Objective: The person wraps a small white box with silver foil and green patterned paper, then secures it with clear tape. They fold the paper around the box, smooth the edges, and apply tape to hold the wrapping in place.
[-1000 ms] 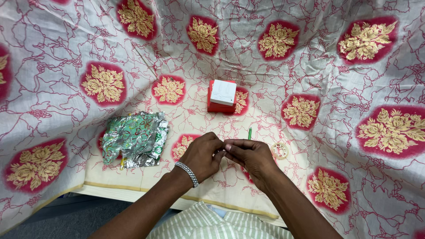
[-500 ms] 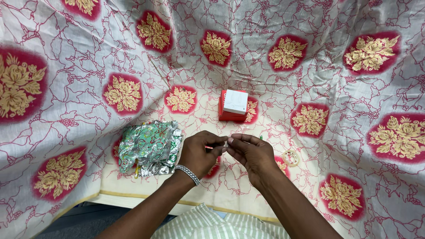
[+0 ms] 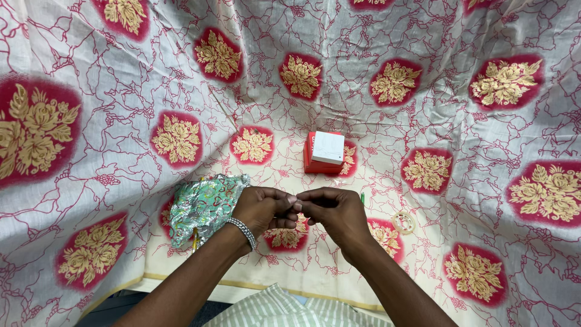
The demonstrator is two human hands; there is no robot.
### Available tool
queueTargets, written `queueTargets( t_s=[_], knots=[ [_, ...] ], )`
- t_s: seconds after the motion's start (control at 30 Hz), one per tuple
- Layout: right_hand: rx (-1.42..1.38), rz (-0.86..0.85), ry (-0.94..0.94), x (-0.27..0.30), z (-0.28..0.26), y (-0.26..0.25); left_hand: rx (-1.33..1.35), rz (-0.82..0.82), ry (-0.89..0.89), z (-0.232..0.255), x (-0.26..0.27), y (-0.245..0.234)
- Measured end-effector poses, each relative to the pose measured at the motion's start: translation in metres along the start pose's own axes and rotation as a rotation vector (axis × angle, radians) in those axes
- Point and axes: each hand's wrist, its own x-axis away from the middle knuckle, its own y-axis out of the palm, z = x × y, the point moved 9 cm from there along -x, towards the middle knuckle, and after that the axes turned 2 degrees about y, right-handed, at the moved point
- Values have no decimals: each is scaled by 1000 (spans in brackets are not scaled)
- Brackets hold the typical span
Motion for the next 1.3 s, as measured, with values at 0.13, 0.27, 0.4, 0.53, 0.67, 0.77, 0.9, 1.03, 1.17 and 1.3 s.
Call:
queueTargets(
  t_s=[0.13, 0.27, 0.4, 0.53, 0.67, 0.77, 0.9, 1.03, 1.17, 1.3],
  knots=[
    [222, 76, -92, 2, -10, 2, 76, -71, -43, -5, 5, -1],
    [259, 130, -117, 7, -11, 12, 65, 48, 49, -3, 13, -1],
    [181, 132, 39, 2, 5, 14, -21, 209, 224, 5, 28, -1],
    [-140, -39, 144, -1, 23, 28, -137, 219, 358, 13, 39, -1],
    [-217, -92, 253, 2, 36, 34, -65, 194, 324, -3, 35, -8],
    [-135, -118, 211, 3, 33, 40, -86, 221, 376, -12, 35, -17],
    [-171, -227, 155, 7, 25, 59, -128, 314, 278, -36, 38, -30],
    [-130, -278, 161, 9, 27, 73, -147, 344, 207, -43, 43, -42],
    [-107, -343, 120, 11, 32, 86, -427, 420, 291, -25, 53, -60],
    [-66, -402, 146, 11, 40, 102, -332, 405, 193, -30, 57, -73]
  ],
)
